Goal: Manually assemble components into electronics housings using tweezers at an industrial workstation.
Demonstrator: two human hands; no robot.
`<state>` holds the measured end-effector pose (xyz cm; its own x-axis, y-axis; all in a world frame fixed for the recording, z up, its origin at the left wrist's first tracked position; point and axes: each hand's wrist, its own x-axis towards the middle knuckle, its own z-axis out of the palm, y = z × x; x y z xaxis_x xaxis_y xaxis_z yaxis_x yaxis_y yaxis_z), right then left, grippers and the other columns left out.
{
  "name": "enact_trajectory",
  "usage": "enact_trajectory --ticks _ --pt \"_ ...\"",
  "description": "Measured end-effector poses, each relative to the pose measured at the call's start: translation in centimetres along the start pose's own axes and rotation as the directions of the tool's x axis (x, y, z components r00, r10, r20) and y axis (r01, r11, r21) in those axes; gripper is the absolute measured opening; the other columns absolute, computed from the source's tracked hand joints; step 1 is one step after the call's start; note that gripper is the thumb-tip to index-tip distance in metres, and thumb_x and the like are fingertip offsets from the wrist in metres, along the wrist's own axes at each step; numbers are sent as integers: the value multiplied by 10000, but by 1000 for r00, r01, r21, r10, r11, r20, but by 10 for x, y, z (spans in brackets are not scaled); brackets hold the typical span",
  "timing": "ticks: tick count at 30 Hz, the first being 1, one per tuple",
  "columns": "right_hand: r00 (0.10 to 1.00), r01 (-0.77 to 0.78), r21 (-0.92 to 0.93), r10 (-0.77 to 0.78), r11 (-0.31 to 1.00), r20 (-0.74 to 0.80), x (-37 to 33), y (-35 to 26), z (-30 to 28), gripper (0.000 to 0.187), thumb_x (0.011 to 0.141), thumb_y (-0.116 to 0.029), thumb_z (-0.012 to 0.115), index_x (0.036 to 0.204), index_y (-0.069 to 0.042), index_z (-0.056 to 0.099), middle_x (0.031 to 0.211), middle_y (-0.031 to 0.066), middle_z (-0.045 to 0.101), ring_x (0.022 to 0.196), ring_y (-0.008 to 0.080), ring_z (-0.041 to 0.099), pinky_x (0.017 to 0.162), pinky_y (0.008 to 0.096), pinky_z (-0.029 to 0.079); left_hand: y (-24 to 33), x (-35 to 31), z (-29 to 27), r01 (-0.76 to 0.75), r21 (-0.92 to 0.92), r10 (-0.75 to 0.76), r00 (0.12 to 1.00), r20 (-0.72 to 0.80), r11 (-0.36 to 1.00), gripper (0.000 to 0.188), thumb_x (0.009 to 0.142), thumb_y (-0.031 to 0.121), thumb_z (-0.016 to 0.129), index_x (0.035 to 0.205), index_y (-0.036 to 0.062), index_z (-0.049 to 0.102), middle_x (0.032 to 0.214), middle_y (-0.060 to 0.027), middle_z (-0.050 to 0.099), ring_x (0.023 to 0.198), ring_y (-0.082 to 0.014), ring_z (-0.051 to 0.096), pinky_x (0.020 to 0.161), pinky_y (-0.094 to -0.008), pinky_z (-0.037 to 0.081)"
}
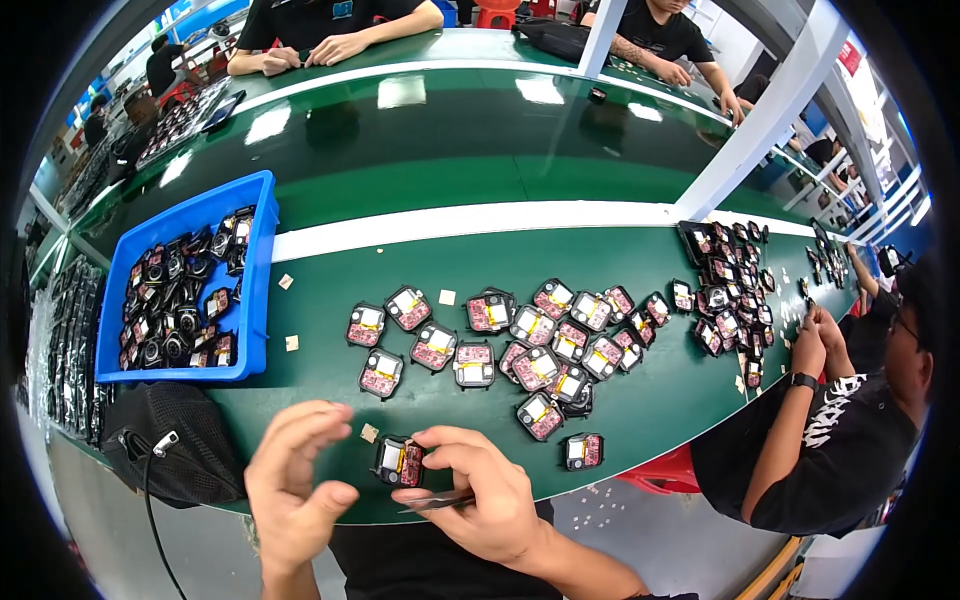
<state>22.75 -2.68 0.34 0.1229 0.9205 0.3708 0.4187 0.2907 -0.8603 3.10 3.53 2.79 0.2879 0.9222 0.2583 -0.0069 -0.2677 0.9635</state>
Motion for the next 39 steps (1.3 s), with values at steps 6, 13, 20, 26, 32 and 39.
enact_trajectory --ticks 6,13,20,26,32,39 --pt "998 41 146 -47 988 42 -2 2 7 488 757 -133 921 1097 -17 590 1160 139 687 514 22 393 454 222 368 -17 -22 23 205 -424 -181 979 96 882 588 851 132 849 1330 -88 587 1356 -197 545 1196 -286 623 1013 -375 534" --pt "992 -28 -12 29 1000 127 7 -11 -1 279 903 -73 766 1135 2 631 1028 129 652 619 171 604 513 303 499 -28 -25 21 63 -446 -64 998 13 893 584 811 -25 836 1330 -100 578 1363 -191 525 1269 -321 598 1067 -411 531" --pt "985 -89 -99 102 991 138 9 -19 0 208 895 -37 754 1087 -1 684 919 113 667 602 192 639 519 306 509 -36 -27 16 10 -187 -2 999 41 982 650 732 -40 874 1322 -86 605 1360 -200 532 1253 -338 607 1021 -403 550" --pt "979 -128 -122 145 984 146 10 -20 -1 190 895 -34 754 1072 3 697 873 100 666 590 185 634 515 303 502 -31 -25 19 -33 -90 34 999 13 995 577 733 -17 877 1269 -62 667 1333 -197 589 1204 -308 644 1033 -407 544" --pt "984 -115 -96 126 989 129 7 -13 -2 174 898 -43 756 1060 -3 710 869 98 669 580 186 626 515 300 500 -30 -26 20 -61 -38 62 998 32 997 569 742 -3 878 1265 -74 664 1341 -199 580 1205 -302 646 1025 -402 550" --pt "1000 7 -231 -1 973 28 5 -12 2 225 822 -34 806 1034 -9 736 867 82 663 591 189 615 515 306 492 -28 -29 20 127 -481 -131 991 26 868 595 814 -16 835 1339 -92 566 1400 -190 504 1264 -333 610 1067 -423 540"
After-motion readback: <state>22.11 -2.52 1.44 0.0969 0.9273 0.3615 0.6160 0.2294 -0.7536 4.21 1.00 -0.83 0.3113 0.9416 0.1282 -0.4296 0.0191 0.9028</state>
